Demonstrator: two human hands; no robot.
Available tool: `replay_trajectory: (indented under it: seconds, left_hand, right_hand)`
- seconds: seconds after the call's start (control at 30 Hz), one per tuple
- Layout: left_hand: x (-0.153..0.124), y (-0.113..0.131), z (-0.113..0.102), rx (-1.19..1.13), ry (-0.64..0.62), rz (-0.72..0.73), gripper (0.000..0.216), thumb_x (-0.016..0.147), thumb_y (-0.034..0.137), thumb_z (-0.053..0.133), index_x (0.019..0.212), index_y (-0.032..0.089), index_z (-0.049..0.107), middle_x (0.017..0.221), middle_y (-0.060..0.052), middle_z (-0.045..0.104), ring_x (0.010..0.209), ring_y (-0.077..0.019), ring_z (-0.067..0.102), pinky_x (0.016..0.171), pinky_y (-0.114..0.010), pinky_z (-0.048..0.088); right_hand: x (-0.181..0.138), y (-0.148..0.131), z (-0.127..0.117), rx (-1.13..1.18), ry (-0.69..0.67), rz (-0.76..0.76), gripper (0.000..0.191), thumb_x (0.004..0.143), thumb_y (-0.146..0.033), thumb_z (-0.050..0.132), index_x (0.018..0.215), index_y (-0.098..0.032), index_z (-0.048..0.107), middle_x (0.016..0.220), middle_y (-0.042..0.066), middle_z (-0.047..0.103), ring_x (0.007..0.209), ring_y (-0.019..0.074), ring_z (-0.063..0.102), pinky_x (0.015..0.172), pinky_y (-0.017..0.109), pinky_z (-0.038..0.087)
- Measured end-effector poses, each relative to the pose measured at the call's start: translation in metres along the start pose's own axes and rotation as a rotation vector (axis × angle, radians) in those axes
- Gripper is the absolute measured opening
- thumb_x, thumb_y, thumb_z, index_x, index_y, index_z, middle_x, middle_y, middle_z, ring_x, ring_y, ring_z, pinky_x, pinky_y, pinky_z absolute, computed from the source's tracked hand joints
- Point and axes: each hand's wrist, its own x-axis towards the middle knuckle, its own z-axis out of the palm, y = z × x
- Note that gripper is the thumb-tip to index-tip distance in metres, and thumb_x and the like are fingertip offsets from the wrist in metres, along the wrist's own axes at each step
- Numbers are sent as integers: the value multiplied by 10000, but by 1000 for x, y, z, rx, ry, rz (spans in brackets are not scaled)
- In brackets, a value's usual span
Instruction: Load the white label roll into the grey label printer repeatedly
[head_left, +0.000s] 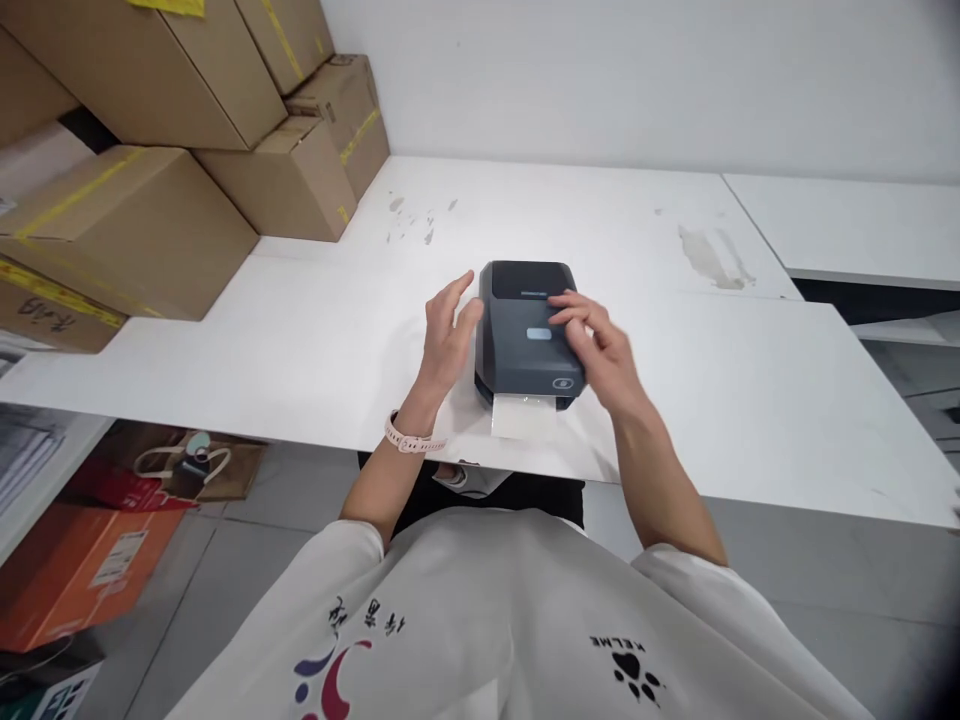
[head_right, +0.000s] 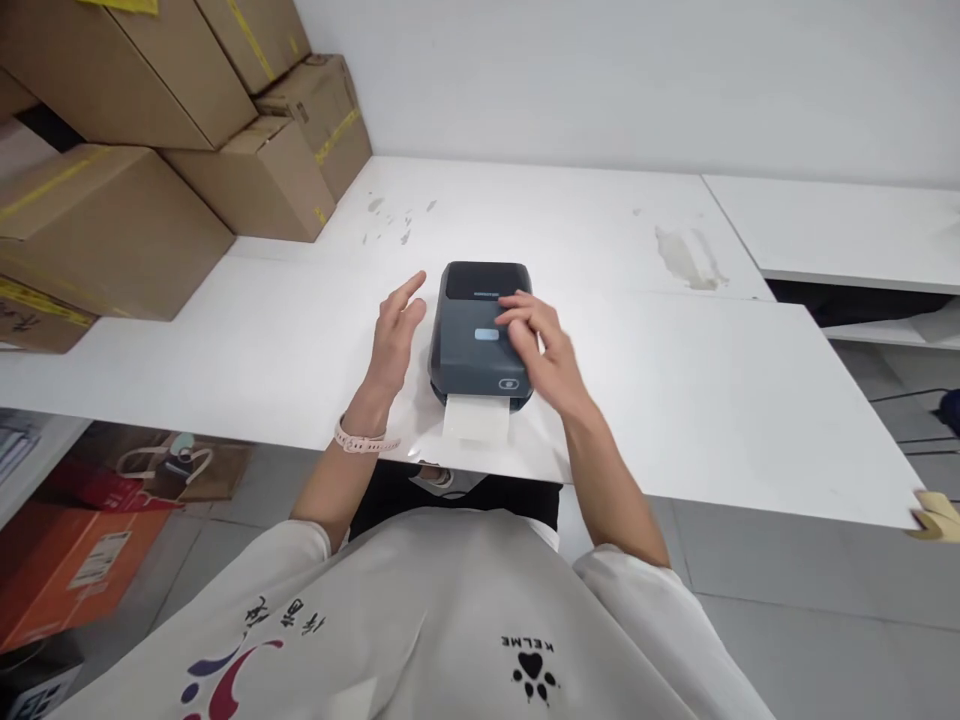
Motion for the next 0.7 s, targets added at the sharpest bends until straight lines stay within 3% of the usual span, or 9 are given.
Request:
replay_trajectory:
  seconds: [0.1,0.17,0.27,0.4,0.5,0.6,0.67,0.7]
  left_hand:
    - [-11,4,15,130,-106,45,598,993,611,399,1531,348,402,1688,-20,303,1594,-269,132,1283,-494,156]
    - [-20,0,24,161,-165,37,635,996,622,372,1574,366,310,1720,-7,221,1610,-268,45,1295,-505,85]
    - [-33,-6,30,140,-192,2,640,1017,606,306,1608,382,206,1732,7,178,1616,-249,9,1299,-499,54]
    - [-34,-5,33,92,-152,5,624,1029,580,294,1607,356,215,1725,-3,196,1613,-253,47,1298,-492,73]
    - [-35,-3,33,68,-119,2,603,1019,581,351,1574,352,291,1707,-7,240,1606,-249,97,1293,-462,114]
    - [-55,-2,28,63,10,-52,591,988,572,456,1511,308,384,1654,-58,333,1538,-247,281,1228,-417,282]
    - [-81,-1,20,64,156,-142,514,969,560,498,1381,253,513,1497,-103,512,1342,-231,501,1080,-374,436]
    - [-94,0,16,61,209,-216,427,971,555,488,1222,231,606,1301,-99,634,1154,-207,595,974,-348,485]
  right_hand:
    - [-26,5,10,-107,7,-8,370,1054,-496,372,1166,-299,665,1437,30,610,1532,234,341,1278,513,267]
    - [-37,9,18,-136,56,-12,399,1066,-483,314,1214,-297,635,1440,41,607,1537,233,335,1275,525,268]
    - [-46,14,29,-175,118,16,422,1064,-486,271,1208,-292,617,1432,55,611,1541,249,333,1262,552,283]
    - [-52,19,42,-238,228,65,449,1062,-453,207,1156,-291,614,1393,73,631,1527,245,366,1238,556,338]
    - [-52,20,47,-232,290,55,444,1056,-435,201,1129,-293,615,1351,72,651,1509,235,398,1235,553,351]
    - [-51,19,47,-210,282,49,430,1055,-434,214,1119,-294,616,1357,65,648,1515,226,387,1238,539,349]
    - [-51,15,46,-218,261,69,433,1059,-435,208,1101,-286,613,1371,74,639,1522,232,375,1227,540,359]
    - [-51,14,45,-222,252,83,432,1061,-436,208,1082,-281,611,1373,80,638,1524,238,372,1220,544,366]
